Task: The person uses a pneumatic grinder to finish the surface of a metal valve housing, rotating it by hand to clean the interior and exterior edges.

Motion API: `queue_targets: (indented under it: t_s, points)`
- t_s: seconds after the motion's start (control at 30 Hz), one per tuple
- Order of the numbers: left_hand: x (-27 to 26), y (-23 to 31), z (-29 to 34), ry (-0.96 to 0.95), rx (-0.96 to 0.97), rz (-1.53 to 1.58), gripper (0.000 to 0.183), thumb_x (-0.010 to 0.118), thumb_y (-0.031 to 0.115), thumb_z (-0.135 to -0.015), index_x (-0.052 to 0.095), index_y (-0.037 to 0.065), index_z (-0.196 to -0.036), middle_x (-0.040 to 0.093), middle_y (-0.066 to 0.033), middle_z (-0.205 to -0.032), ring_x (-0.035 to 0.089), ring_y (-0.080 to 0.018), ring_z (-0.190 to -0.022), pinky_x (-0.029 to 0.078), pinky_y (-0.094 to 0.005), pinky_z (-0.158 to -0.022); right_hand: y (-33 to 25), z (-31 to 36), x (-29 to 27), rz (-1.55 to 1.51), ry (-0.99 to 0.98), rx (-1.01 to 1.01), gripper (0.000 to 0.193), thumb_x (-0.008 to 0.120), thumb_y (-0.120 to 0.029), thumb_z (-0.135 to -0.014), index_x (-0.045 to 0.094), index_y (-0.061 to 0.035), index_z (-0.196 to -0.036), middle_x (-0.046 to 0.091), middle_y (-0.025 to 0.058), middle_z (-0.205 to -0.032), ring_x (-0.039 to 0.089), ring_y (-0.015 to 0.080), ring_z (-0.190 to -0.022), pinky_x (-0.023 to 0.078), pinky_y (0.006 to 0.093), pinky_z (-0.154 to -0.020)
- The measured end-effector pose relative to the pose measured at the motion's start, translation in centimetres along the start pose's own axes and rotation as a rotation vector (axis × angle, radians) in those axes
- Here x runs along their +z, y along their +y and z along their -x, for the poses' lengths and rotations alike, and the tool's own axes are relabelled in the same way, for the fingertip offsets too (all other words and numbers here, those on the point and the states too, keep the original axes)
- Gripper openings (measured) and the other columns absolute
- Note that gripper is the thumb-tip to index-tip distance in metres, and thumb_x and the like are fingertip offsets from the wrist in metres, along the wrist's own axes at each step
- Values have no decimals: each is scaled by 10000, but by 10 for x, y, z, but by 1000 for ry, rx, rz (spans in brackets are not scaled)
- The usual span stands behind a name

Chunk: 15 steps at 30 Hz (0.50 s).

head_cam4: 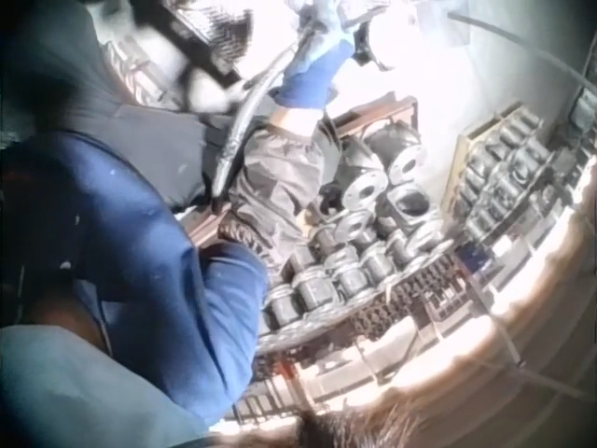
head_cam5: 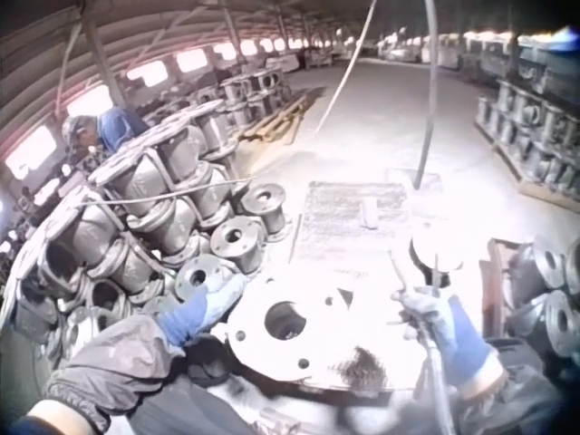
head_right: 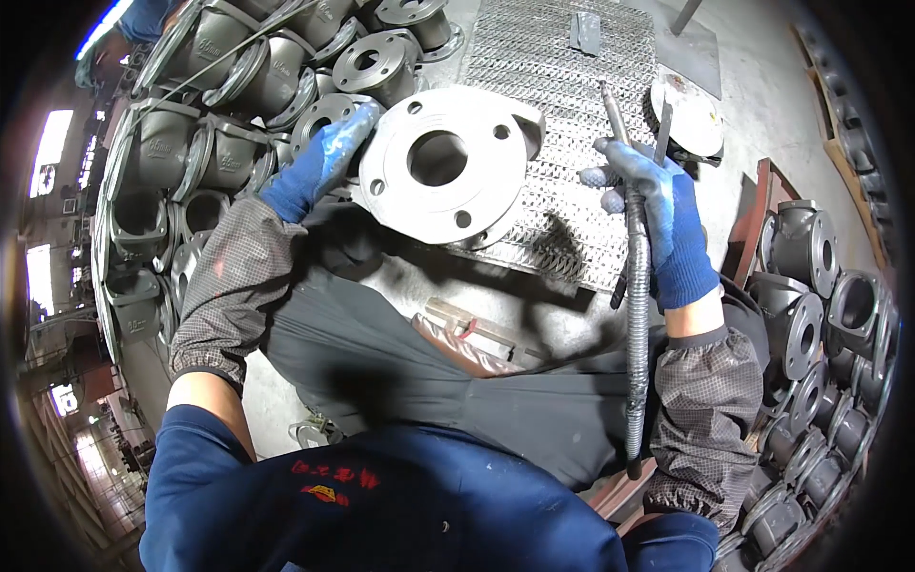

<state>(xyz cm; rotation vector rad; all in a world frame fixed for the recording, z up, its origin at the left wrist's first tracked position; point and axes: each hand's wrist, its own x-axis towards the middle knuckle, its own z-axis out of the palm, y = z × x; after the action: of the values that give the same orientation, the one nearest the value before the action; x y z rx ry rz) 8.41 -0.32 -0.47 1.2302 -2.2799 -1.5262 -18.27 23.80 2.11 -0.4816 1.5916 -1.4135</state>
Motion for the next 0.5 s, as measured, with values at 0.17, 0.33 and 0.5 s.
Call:
queue_targets:
  t_s: [0.17, 0.33, 0.5]
  points:
    - [17, -14, -43, -119, 526, -511, 352, 448, 202, -943, 439, -16, -1219, 601, -204, -1075, 624, -279, -980, 503, -334, -865, 2, 10, 2, 63, 36, -223, 429, 531, -256, -895, 549, 96, -1141, 653, 118, -915, 618, 105, -679, 419, 184, -496]
    - [20, -19, -35, -36, 338, -17, 586, 482, 498, -915, 576, -38, -1133, 660, -132, -970, 649, -167, -819, 524, -255, -763, -29, 40, 20, 326, -277, 10, 506, 518, -233, -885, 450, 39, -1306, 669, 76, -774, 509, 78, -488, 417, 200, -465]
    - [26, -8, -38, -97, -2, 212, 632, 449, 542, -911, 593, -44, -1099, 665, -144, -924, 652, -188, -806, 520, -277, -743, -42, 48, 34, 598, -565, 122, 384, 554, -167, -877, 556, -20, -1232, 664, 50, -744, 509, 66, -494, 431, 213, -481]
